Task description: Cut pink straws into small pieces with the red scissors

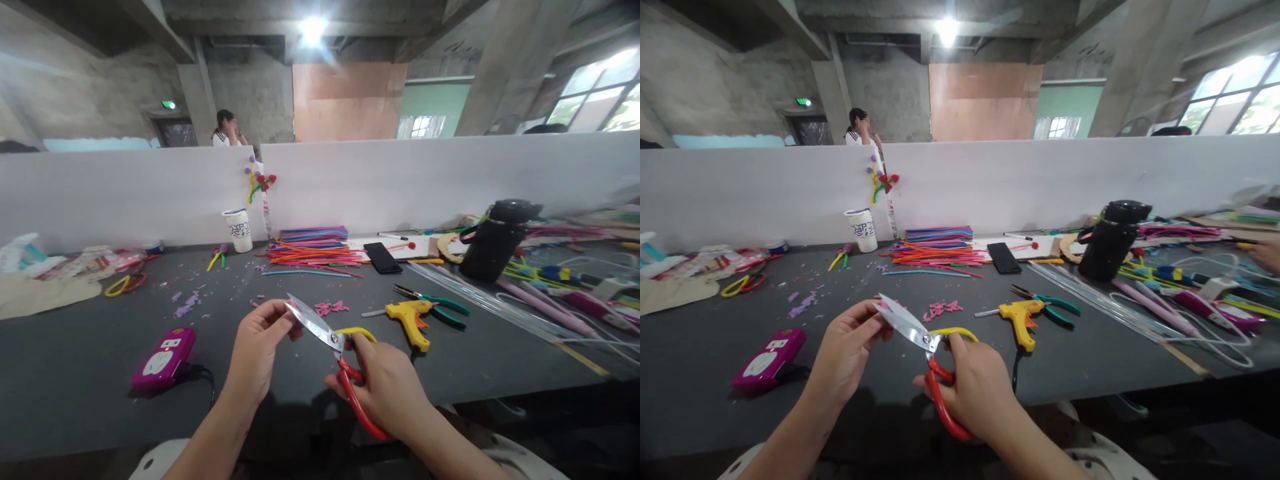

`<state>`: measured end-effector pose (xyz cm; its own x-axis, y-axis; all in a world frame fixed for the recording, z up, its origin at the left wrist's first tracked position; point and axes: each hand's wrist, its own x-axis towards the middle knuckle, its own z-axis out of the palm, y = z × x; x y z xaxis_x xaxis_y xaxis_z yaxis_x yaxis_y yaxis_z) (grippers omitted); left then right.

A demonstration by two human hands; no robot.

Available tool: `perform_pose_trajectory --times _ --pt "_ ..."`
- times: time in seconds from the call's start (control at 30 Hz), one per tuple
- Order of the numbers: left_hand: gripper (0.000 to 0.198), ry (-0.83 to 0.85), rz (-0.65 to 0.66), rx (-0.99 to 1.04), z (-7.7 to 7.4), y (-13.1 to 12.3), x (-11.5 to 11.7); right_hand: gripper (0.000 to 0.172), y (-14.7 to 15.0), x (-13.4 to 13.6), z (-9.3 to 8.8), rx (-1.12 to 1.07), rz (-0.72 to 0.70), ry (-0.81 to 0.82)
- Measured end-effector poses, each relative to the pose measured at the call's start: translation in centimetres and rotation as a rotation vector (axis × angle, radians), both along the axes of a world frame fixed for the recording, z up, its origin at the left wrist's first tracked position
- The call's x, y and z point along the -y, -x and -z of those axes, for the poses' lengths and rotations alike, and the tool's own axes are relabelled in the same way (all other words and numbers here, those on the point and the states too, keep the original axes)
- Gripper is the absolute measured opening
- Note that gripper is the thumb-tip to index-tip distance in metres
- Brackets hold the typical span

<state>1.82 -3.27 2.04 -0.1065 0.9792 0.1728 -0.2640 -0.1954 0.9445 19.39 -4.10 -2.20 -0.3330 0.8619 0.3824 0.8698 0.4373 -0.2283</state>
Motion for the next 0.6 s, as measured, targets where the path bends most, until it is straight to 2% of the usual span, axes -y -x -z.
perform_pose_trajectory --times 0.6 --pt "0.006 -0.005 0.024 -0.022 0.06 0.14 0.0 0.032 -0.09 -0.24 -0.05 0.041 -0.029 -0.052"
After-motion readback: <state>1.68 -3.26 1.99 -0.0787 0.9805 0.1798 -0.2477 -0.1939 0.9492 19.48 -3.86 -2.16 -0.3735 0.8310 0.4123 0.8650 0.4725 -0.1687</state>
